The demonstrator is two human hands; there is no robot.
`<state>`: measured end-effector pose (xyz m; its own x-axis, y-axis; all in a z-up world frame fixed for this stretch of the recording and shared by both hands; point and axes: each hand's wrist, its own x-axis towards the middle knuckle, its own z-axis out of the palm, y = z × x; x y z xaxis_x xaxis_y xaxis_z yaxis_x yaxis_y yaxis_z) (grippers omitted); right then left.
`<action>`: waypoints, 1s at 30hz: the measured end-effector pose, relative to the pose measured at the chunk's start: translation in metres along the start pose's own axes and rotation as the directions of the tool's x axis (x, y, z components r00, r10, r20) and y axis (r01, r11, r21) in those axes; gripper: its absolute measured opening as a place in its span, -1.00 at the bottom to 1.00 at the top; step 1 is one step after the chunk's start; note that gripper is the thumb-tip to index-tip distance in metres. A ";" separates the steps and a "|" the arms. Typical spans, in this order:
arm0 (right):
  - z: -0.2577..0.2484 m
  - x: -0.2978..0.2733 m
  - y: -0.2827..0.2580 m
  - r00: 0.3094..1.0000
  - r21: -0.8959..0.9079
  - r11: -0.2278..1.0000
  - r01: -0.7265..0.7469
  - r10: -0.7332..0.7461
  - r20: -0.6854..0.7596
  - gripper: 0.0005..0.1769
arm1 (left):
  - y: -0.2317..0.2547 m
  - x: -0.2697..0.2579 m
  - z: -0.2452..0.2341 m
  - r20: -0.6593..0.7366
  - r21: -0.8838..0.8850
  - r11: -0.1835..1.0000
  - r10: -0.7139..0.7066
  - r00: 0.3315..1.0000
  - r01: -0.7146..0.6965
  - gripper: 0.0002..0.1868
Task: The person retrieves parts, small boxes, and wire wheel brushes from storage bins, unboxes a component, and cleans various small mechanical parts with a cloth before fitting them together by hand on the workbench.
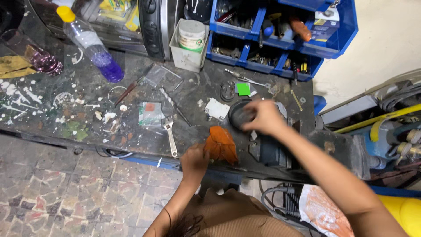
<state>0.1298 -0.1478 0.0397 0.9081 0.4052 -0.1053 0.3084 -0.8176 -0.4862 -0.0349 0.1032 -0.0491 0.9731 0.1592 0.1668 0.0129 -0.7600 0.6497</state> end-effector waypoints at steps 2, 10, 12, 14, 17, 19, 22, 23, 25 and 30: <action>0.040 -0.020 -0.040 0.997 -0.128 0.990 0.052 -0.044 0.063 -0.24 | -0.002 -0.003 0.009 0.084 0.086 0.996 0.006 0.996 -0.013 -0.69; 0.121 -0.053 -0.051 0.977 -0.044 0.999 -0.011 0.002 -0.213 -0.21 | -0.020 -0.014 0.050 0.125 0.280 0.909 0.286 0.950 -0.310 -0.51; 0.123 -0.056 -0.044 0.949 0.070 0.996 -0.055 0.074 -0.307 -0.30 | -0.021 -0.012 0.059 0.122 0.381 0.861 0.314 0.942 -0.337 -0.56; 0.122 -0.061 -0.038 0.959 0.088 0.990 -0.113 0.132 -0.250 -0.36 | -0.021 -0.015 0.056 0.104 0.348 0.875 0.321 0.941 -0.337 -0.49; 0.123 -0.073 -0.025 0.964 0.248 0.939 -0.238 0.260 -0.061 -0.50 | -0.015 -0.010 0.041 0.193 0.209 0.939 0.235 0.953 -0.274 -0.48; 0.121 -0.078 -0.015 0.951 0.372 0.877 -0.304 0.304 0.062 -0.58 | -0.011 -0.012 0.024 0.163 0.107 0.965 0.219 0.962 -0.238 -0.43; 0.125 -0.076 -0.012 0.975 0.914 0.340 -0.222 0.107 0.197 -0.55 | -0.004 -0.009 0.003 0.092 -0.098 0.982 0.174 0.980 -0.165 -0.37; 0.127 -0.072 -0.012 0.952 0.925 0.243 -0.291 0.173 0.254 -0.55 | -0.004 -0.008 -0.003 0.060 -0.198 0.971 0.152 0.987 -0.138 -0.36; 0.133 -0.068 -0.010 0.920 0.926 0.138 -0.351 0.234 0.314 -0.55 | -0.004 -0.003 -0.008 0.060 -0.252 0.962 0.126 0.990 -0.107 -0.37; 0.155 -0.050 -0.004 0.862 0.897 0.087 -0.433 0.331 0.384 -0.52 | -0.010 0.009 -0.013 0.109 -0.267 0.962 0.083 0.991 -0.051 -0.33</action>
<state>0.0391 -0.1011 -0.0877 0.7763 0.2354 -0.5847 -0.6204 0.1208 -0.7749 -0.0291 0.1204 -0.0449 0.9900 0.0261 0.1386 -0.0990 -0.5717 0.8145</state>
